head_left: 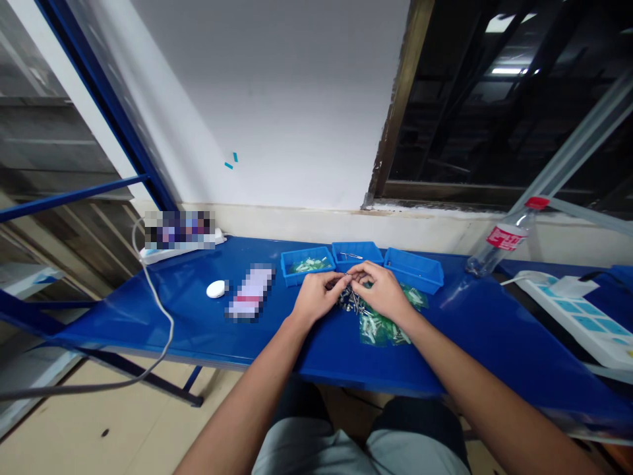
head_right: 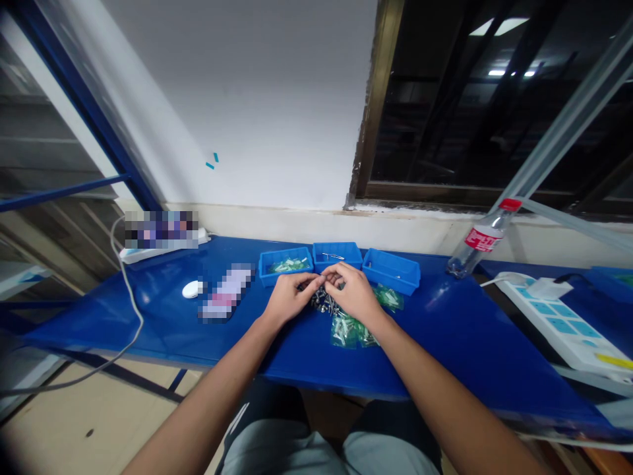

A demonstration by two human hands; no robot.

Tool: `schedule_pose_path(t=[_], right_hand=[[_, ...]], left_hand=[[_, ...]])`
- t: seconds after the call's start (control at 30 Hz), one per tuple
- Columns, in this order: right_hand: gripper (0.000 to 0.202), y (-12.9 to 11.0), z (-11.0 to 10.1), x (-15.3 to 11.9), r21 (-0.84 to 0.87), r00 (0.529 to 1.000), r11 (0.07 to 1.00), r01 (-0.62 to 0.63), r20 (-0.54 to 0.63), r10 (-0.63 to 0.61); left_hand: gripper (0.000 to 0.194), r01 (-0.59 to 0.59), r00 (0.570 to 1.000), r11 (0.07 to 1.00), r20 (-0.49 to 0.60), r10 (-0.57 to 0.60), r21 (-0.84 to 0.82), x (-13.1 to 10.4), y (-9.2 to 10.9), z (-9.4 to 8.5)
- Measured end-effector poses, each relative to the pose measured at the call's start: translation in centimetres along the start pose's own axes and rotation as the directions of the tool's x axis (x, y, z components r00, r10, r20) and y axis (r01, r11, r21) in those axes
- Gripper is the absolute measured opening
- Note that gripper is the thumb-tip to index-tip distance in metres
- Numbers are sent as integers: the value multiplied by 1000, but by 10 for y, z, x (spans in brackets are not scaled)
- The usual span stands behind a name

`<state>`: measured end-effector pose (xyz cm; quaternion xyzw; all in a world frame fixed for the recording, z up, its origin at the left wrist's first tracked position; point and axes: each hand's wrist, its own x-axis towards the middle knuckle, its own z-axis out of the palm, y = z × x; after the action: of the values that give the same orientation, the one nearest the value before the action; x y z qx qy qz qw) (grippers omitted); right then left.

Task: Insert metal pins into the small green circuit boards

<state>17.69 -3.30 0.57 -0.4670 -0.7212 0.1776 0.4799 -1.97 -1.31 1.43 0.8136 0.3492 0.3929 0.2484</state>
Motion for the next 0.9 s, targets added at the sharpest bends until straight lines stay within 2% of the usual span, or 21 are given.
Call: schedule_pose_path(t=[0.17, 0.37, 0.53, 0.67, 0.8, 0.9], right_hand=[[14, -2, -1, 0, -17, 998, 998, 52, 44, -51], [12, -2, 1, 0, 44, 996, 996, -83, 21, 82], [15, 8, 5, -1, 65, 992, 991, -121, 51, 118], [16, 6, 6, -2, 28, 993, 994, -105, 51, 104], [19, 1, 4, -1, -78, 998, 996, -41, 38, 44], [17, 2, 1, 1, -132, 1000, 991, -18, 0, 18]], left_hand=[[26, 17, 1000, 1000, -26, -17, -3, 0, -8, 4], [19, -3, 999, 1000, -51, 5, 26, 2, -17, 7], [20, 2, 998, 1000, -55, -2, -13, 3, -18, 8], [21, 9, 998, 998, -59, -13, -60, 3, -15, 9], [16, 21, 997, 1000, -75, -23, -18, 3, -9, 6], [27, 37, 998, 999, -50, -36, 30, 2, -5, 3]])
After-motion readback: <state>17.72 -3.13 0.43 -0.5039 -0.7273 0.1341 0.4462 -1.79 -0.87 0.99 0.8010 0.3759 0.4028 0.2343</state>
